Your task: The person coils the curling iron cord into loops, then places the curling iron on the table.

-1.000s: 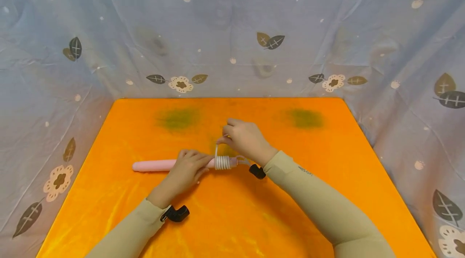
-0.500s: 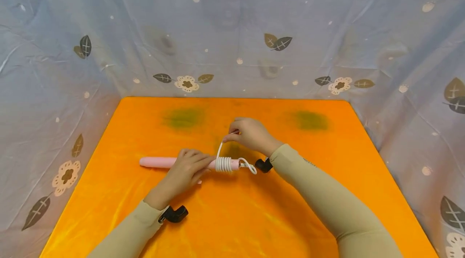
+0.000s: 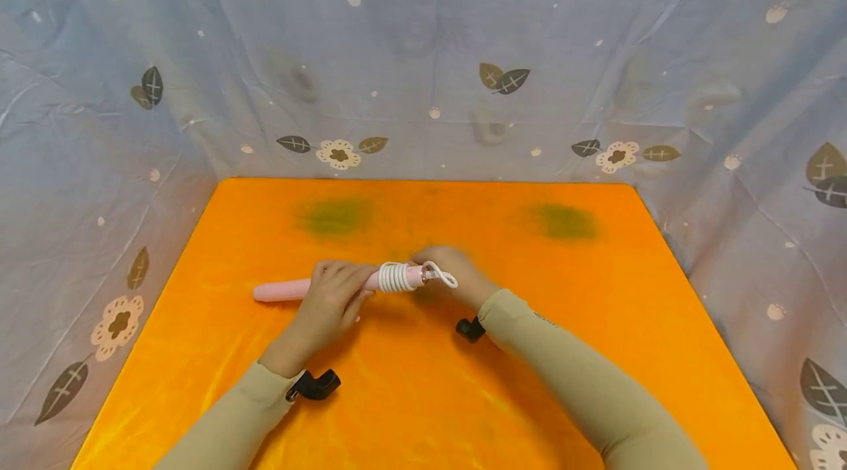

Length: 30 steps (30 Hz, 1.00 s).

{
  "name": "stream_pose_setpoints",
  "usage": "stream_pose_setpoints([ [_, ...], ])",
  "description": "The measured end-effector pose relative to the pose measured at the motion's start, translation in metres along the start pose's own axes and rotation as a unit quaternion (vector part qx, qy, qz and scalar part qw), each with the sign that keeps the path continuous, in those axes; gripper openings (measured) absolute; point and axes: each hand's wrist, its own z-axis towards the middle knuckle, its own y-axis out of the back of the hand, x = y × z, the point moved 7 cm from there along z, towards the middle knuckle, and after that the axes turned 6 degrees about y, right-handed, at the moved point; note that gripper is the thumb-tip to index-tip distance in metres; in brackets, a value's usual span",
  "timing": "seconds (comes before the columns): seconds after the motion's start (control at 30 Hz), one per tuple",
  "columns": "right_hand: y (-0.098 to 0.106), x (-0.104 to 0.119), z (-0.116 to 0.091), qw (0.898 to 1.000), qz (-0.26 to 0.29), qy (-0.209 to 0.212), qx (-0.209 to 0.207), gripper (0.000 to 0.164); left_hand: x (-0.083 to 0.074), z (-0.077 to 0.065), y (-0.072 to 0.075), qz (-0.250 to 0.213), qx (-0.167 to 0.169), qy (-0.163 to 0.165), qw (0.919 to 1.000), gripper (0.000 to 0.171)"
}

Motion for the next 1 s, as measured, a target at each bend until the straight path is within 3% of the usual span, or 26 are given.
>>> stream_pose_setpoints([
  [0.07, -0.006, 0.0, -0.006, 1.0, 0.011, -0.022, 0.009, 0.01, 0.001, 0.002, 0.0, 0.003, -0.008, 0.006, 0.9999, 0.04],
  [0.17, -0.014, 0.003, -0.012, 1.0, -0.021, -0.013, -0.007, 0.009, 0.003, 0.004, 0.0, 0.002, -0.02, 0.012, 0.9997, 0.039],
  [0.3, -0.02, 0.018, -0.016, 0.99, -0.105, 0.079, -0.056, 0.016, 0.004, 0.006, -0.001, -0.001, -0.026, 0.015, 0.9995, 0.04],
  [0.37, -0.024, 0.023, -0.018, 0.987, -0.114, 0.097, -0.058, 0.016, 0.004, 0.007, -0.002, -0.002, -0.027, 0.015, 0.9995, 0.041],
  [0.53, -0.031, 0.03, -0.021, 0.994, -0.081, 0.068, -0.03, 0.007, 0.004, 0.008, -0.004, 0.004, -0.032, 0.024, 0.9992, 0.042],
  [0.7, -0.033, 0.042, -0.022, 0.988, -0.137, 0.062, -0.024, 0.022, 0.006, 0.01, -0.006, 0.008, -0.04, 0.042, 0.9983, 0.043],
  [0.8, -0.031, 0.051, -0.023, 0.983, -0.166, 0.074, -0.031, 0.021, 0.007, 0.011, -0.008, 0.009, -0.04, 0.055, 0.9977, 0.042],
  [1.0, -0.026, 0.06, -0.028, 0.981, -0.176, 0.077, -0.038, 0.014, 0.012, 0.014, -0.01, 0.024, -0.045, 0.076, 0.9958, 0.042],
])
